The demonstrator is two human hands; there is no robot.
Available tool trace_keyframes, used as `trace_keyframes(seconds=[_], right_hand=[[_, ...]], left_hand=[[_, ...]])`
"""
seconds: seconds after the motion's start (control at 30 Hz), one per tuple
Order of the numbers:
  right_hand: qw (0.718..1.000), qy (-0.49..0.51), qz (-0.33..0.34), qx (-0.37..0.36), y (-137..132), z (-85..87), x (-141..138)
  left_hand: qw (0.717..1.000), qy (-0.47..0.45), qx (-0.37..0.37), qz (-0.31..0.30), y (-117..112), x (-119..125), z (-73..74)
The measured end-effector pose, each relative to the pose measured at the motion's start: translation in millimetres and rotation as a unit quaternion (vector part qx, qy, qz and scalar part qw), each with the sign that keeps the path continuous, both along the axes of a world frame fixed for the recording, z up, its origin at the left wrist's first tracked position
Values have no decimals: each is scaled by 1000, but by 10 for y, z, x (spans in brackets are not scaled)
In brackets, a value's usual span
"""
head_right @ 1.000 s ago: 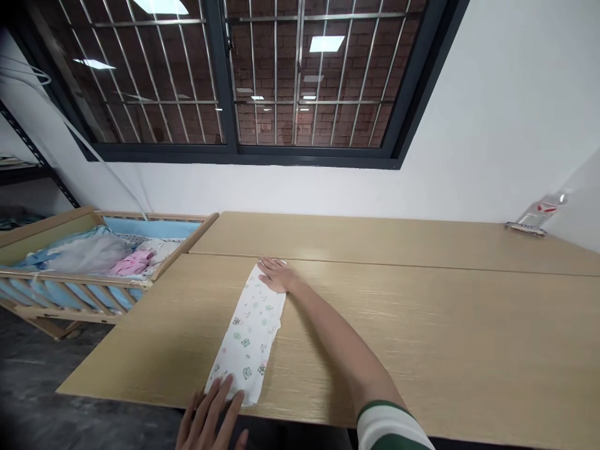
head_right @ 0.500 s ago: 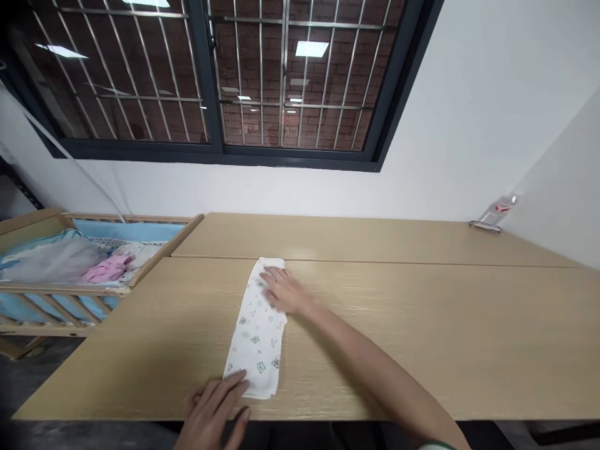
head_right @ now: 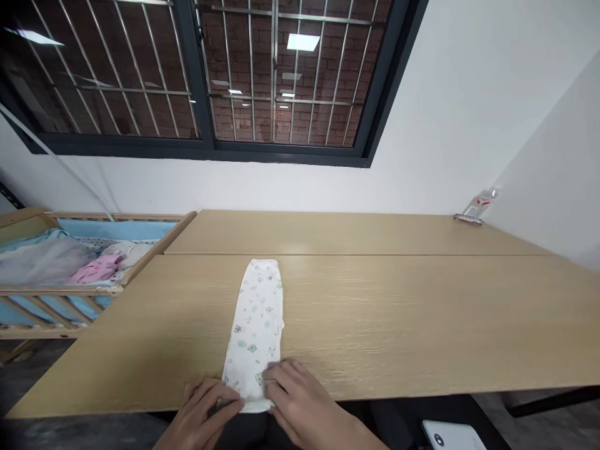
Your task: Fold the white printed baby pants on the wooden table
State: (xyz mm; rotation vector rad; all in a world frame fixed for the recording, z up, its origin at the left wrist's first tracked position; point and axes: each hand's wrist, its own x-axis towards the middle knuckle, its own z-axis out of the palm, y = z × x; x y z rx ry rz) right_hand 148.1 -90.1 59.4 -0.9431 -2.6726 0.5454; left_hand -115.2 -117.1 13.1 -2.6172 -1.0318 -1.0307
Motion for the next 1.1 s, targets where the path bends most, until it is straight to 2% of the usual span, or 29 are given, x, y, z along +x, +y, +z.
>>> trace_keyframes(seconds=[0.13,0.23,0.33,0.4,0.5,0.57,0.7,0.8,0.9,0.97,1.03,1.1], right_hand=[[997,30,-18,-66,-11,327,18],[990,70,-57,-105,103,597,62],[982,122,-86,-117,353,751,100],[976,154,-98,-117,598,773,106],[967,198,-114,-116,1073,683,85],[957,228,-133,-118,1440,546,52],[937,275,-168,-137,2151,151,-55],[912,305,-240,-133,2524,-159,-142],[900,297,-289,-136,2709,-382,-188],[901,289,-293,-136,2747,-449,-184],[911,277,-282,-119,2730,-445,-158],[928,249,-272,-62,2659,-377,-127]], left_hand=[[997,-43,-48,-50,14,-13,188],[990,-86,-96,-52,132,-53,401],[979,-154,-132,-20,416,-57,623],[970,-183,-162,6,700,-25,748],[955,-202,-213,35,1215,55,850],[945,-215,-241,51,1575,114,833],[935,-209,-262,114,2192,226,608],[932,-189,-261,165,2491,304,396],[931,-154,-265,196,2642,361,268],[934,-129,-260,209,2647,380,249],[938,-110,-241,224,2547,385,265],[944,-93,-218,231,2319,379,275]])
